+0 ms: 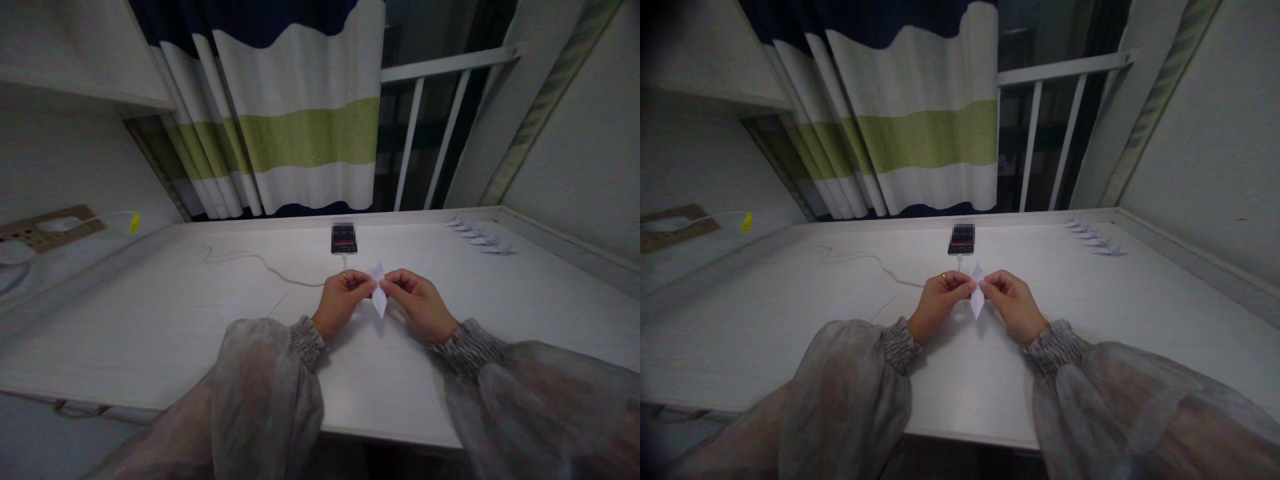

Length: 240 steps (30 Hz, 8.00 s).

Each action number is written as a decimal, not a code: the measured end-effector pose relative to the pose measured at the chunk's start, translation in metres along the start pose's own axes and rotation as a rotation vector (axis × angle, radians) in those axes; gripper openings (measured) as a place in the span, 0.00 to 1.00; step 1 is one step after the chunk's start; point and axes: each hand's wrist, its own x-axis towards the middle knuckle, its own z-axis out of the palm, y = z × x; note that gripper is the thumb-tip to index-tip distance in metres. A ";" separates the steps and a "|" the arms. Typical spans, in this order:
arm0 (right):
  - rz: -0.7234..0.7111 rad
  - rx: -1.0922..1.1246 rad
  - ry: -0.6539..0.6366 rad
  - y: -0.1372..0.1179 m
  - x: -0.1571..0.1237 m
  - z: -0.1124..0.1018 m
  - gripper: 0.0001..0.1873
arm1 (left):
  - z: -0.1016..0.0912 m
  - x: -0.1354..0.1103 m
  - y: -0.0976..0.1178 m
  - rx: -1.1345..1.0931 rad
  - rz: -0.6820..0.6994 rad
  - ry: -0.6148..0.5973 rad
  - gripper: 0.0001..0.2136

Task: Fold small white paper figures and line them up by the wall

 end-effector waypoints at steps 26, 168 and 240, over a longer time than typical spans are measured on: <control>-0.045 -0.032 0.009 0.007 0.003 -0.006 0.14 | -0.003 0.000 0.000 -0.059 0.011 -0.064 0.15; -0.924 -1.254 -0.140 -0.008 -0.003 -0.010 0.14 | -0.003 0.002 -0.001 -0.095 -0.158 0.026 0.06; -0.548 -0.557 -0.134 0.007 0.010 -0.028 0.08 | -0.007 -0.001 -0.003 0.065 0.107 -0.077 0.06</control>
